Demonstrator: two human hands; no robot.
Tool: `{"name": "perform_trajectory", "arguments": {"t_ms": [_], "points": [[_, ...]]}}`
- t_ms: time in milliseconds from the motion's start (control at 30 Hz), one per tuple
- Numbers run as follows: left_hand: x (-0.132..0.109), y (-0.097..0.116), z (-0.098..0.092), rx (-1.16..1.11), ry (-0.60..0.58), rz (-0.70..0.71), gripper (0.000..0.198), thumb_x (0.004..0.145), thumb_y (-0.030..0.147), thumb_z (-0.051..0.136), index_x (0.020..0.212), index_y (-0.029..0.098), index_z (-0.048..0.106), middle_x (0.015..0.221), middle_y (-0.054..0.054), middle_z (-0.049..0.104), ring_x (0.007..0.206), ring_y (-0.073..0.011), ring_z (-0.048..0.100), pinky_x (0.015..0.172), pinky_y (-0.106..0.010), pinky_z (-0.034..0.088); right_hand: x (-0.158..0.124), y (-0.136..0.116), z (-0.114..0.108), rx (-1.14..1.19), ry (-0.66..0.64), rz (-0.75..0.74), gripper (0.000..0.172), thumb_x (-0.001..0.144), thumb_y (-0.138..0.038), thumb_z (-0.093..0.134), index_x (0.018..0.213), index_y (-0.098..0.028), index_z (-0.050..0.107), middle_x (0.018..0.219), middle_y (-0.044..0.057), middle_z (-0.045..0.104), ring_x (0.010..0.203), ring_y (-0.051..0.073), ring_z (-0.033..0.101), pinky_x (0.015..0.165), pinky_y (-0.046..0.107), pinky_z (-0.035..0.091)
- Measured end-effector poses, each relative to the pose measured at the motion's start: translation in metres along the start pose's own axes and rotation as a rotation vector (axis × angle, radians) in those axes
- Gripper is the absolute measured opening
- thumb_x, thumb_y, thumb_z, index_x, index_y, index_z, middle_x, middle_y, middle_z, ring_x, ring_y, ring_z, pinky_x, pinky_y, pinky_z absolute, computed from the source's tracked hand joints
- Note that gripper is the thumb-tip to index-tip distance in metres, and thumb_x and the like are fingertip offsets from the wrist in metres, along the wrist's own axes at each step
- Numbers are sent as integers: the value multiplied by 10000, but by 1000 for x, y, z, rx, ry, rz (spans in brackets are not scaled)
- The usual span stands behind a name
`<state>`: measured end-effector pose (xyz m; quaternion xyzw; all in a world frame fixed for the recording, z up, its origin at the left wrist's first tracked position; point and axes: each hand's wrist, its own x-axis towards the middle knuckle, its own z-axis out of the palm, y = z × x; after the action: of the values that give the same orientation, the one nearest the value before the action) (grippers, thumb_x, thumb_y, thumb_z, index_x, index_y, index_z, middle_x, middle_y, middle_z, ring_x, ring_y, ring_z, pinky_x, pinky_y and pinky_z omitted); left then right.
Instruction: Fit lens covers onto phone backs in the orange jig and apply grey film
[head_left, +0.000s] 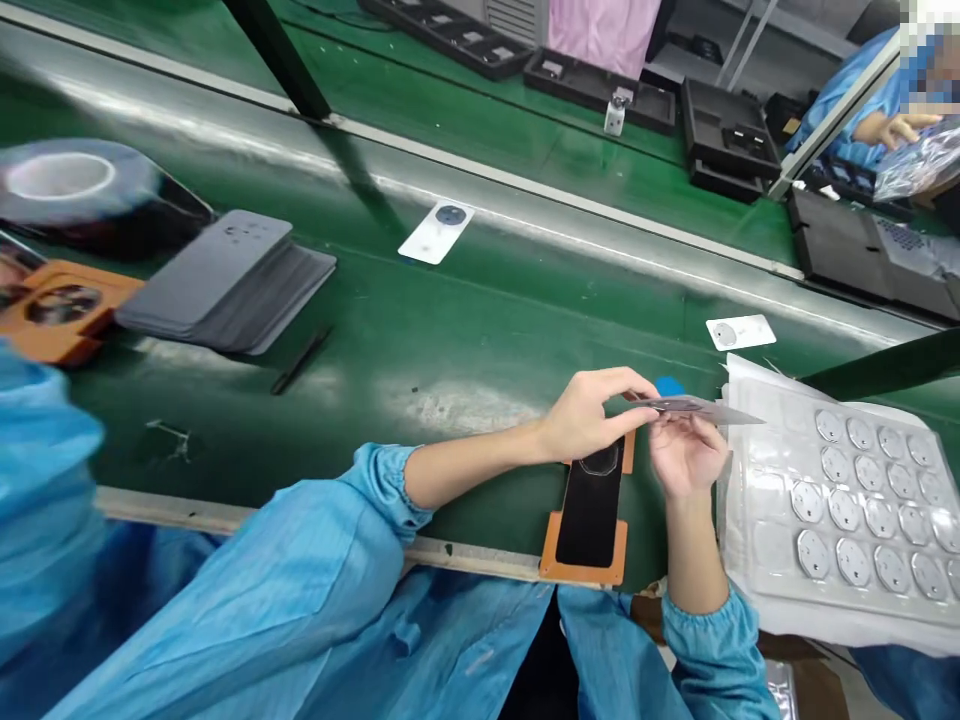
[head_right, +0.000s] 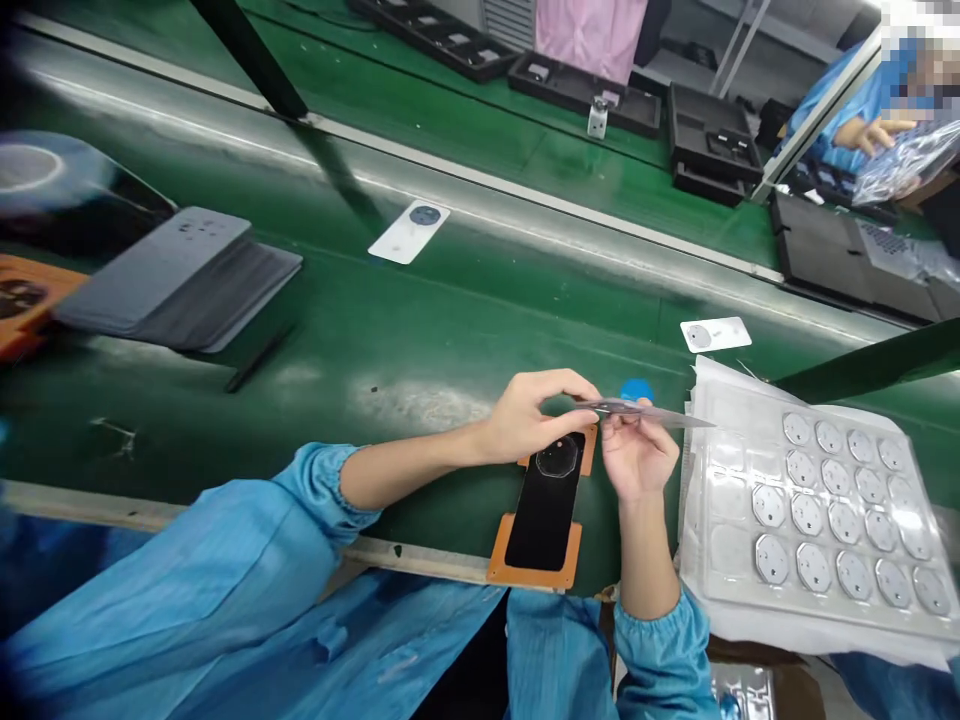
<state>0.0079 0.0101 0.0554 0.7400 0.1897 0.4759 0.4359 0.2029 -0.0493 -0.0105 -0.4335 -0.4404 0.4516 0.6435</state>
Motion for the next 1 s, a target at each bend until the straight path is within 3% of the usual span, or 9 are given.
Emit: {"name": "perform_trajectory", "arguments": {"t_ms": [100, 233, 400, 500, 633, 733, 833, 933, 1000], "points": [[-6, -1, 11, 73, 46, 173, 87, 954, 155, 635, 979, 127, 712, 947, -79, 762, 883, -146, 720, 838, -261, 590, -3, 11, -1, 19, -43, 94, 327, 935, -387, 347, 1032, -237, 621, 911, 113, 660, 962, 292, 667, 900, 565, 569], [-9, 0, 12, 189, 69, 325, 91, 959, 115, 607, 985, 135, 692, 956, -85, 763, 907, -145, 720, 865, -261, 589, -6, 9, 0, -31, -93, 105, 365, 936, -490, 301, 1005, -253, 570, 825, 94, 573, 895, 294, 628, 856, 549, 572], [-12, -4, 11, 360, 69, 379, 127, 988, 162, 554, 967, 168, 679, 923, -62, 751, 880, -149, 704, 837, -280, 578, -5, 5, 1, -154, -182, -2, 445, 968, -513, 184, 1057, -262, 540, 821, 79, 538, 830, 273, 613, 785, 495, 565], [-11, -5, 10, 351, 36, 240, 198, 1020, 213, 505, 942, 165, 681, 872, -65, 730, 840, -155, 677, 821, -296, 556, -8, 5, 5, -232, -174, -81, 354, 988, -418, 257, 1132, -265, 542, 917, 96, 612, 885, 267, 649, 761, 467, 567], [-5, -6, 5, 170, -8, -28, 216, 975, 309, 601, 846, 147, 662, 794, -44, 683, 731, -142, 614, 713, -259, 504, -16, 6, 14, -152, 25, -119, 172, 937, -268, 562, 1098, -247, 619, 985, 68, 708, 907, 234, 703, 816, 432, 587], [-5, -7, 3, 46, -100, -263, 245, 896, 347, 690, 761, 151, 633, 700, 8, 606, 645, -114, 534, 613, -230, 425, -20, 4, 20, -127, 143, -114, 262, 862, -186, 711, 1119, -222, 667, 1051, 60, 746, 965, 225, 719, 912, 436, 584], [-6, -13, 6, -97, -111, -429, 280, 846, 378, 729, 748, 141, 616, 662, 23, 562, 613, -100, 484, 572, -221, 373, -19, 1, 22, -136, 182, -87, 353, 832, -194, 768, 1170, -203, 667, 1095, 80, 754, 988, 229, 730, 931, 441, 591], [6, -29, 5, -291, -52, -484, 319, 813, 400, 758, 849, 117, 617, 776, -32, 644, 674, -116, 568, 627, -228, 436, -15, 3, 22, -122, 182, -47, 336, 809, -223, 806, 1114, -191, 669, 989, 67, 765, 909, 211, 747, 874, 393, 611], [27, -46, -2, -274, 3, -552, 354, 807, 392, 770, 947, 108, 610, 871, -83, 695, 740, -143, 636, 670, -243, 484, -12, 5, 22, -97, 157, -10, 355, 786, -258, 832, 1089, -189, 661, 903, 49, 757, 849, 204, 751, 808, 358, 618]]}}
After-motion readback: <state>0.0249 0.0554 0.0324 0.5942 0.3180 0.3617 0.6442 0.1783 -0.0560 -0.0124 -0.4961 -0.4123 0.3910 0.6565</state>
